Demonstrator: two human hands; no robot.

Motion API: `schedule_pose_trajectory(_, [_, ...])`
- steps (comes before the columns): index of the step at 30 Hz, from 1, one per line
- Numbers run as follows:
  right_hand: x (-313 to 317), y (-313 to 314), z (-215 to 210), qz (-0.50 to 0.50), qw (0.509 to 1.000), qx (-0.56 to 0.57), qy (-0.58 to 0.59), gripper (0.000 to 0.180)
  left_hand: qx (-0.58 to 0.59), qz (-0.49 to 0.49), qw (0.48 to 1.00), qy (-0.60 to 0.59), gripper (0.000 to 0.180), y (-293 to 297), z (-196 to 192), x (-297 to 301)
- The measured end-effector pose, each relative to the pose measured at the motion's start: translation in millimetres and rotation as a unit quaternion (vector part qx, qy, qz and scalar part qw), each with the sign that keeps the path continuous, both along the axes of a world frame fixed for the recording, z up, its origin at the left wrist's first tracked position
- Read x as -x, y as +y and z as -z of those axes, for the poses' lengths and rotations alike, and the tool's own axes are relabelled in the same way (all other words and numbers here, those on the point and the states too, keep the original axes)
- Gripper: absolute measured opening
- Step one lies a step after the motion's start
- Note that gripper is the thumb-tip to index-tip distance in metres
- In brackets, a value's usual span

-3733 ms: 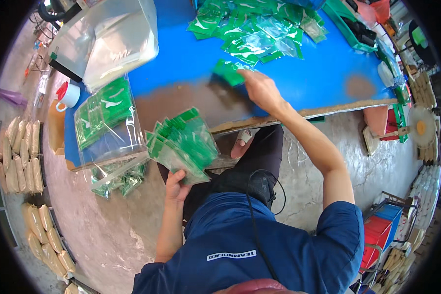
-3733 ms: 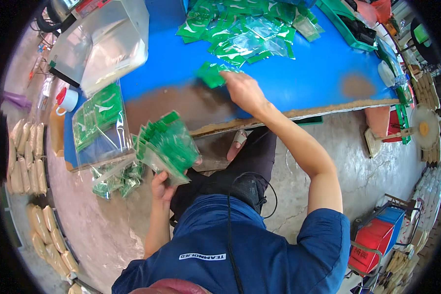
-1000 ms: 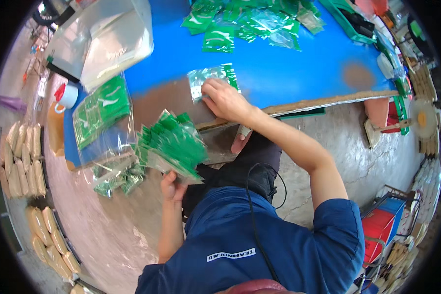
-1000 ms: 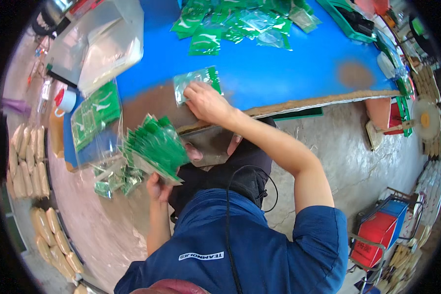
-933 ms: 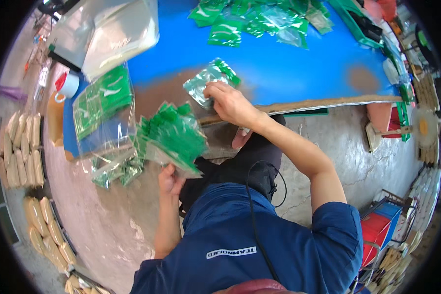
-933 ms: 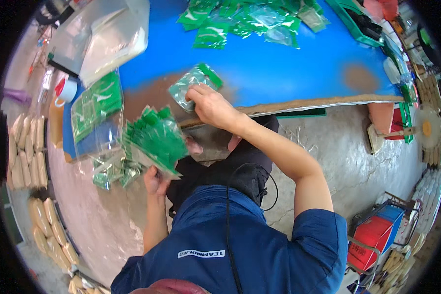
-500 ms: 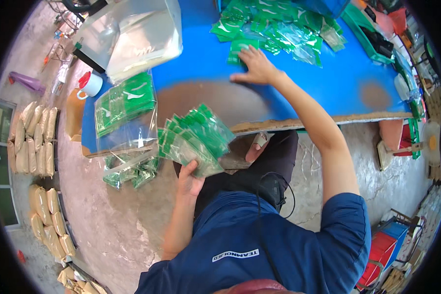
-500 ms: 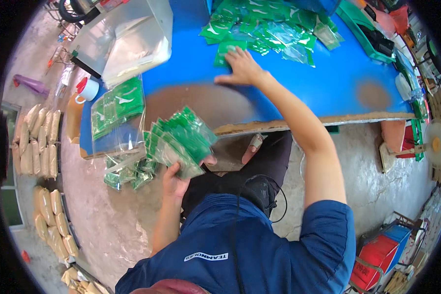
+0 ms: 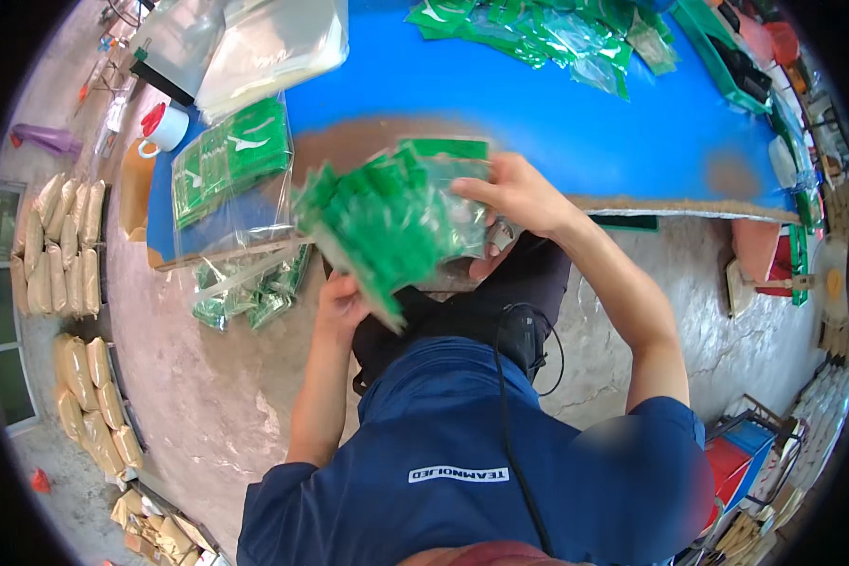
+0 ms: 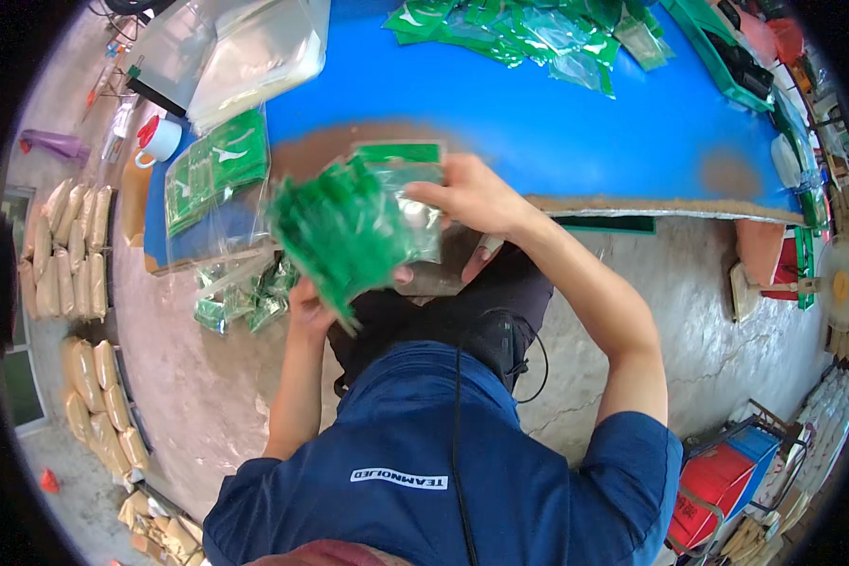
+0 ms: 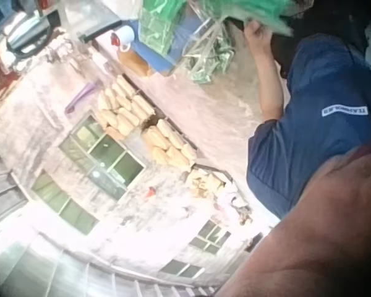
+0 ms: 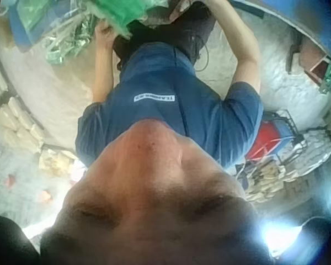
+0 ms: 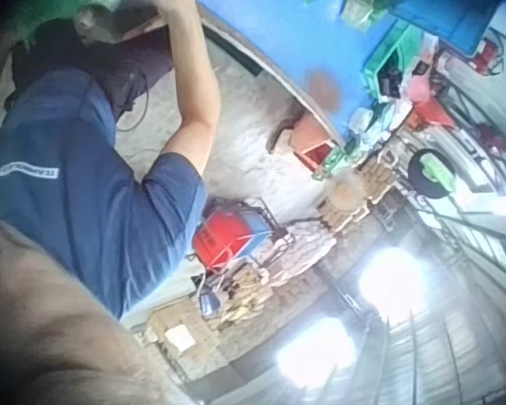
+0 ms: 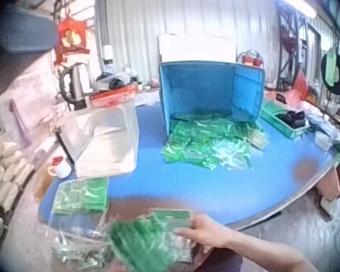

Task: Packing small green sachets into larger plastic bags in an industrial workshop.

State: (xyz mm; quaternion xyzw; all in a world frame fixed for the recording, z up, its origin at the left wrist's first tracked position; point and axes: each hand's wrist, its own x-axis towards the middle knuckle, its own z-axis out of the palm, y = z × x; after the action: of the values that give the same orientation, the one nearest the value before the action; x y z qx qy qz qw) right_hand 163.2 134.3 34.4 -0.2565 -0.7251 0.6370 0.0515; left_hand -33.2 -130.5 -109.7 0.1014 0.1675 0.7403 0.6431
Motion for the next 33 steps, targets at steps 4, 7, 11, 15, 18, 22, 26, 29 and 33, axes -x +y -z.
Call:
schedule_pose_trajectory(4, [25,-15,10,0.048,0.982,0.18,0.019,0.047,0.047,-0.028,0.998,0.04,0.063,27,-25,-11])
schedule_pose_trajectory(7, [30,6,19,0.009,0.978,0.147,0.151,0.081,0.049,-0.093,0.97,0.22,0.059,66,-67,-5])
schedule_pose_trajectory(11, [57,3,-5,0.006,0.953,-0.214,0.213,0.109,0.014,-0.15,0.83,0.537,0.06,112,-103,28])
schedule_pose_trajectory(15, [63,16,48,0.003,0.95,-0.241,0.199,0.12,-0.013,-0.135,0.738,0.661,0.079,129,-99,42])
schedule_pose_trajectory(18, [67,11,45,0.033,0.953,-0.25,0.165,0.117,-0.014,-0.154,0.714,0.683,0.104,134,-92,45])
schedule_pose_trajectory(22, [68,4,45,-0.003,0.948,-0.276,0.161,0.108,0.016,-0.171,0.782,0.599,0.116,136,-95,38])
schedule_pose_trajectory(26, [74,-1,32,0.004,0.97,-0.214,0.117,0.104,-0.037,-0.148,0.837,0.525,0.119,140,-92,38])
schedule_pose_trajectory(29, [80,7,47,-0.008,0.926,-0.345,0.153,0.1,-0.009,-0.189,0.872,0.452,0.122,140,-93,36])
schedule_pose_trajectory(33, [75,3,43,-0.002,0.961,-0.247,0.124,0.099,-0.019,-0.175,0.829,0.53,0.127,143,-83,40])
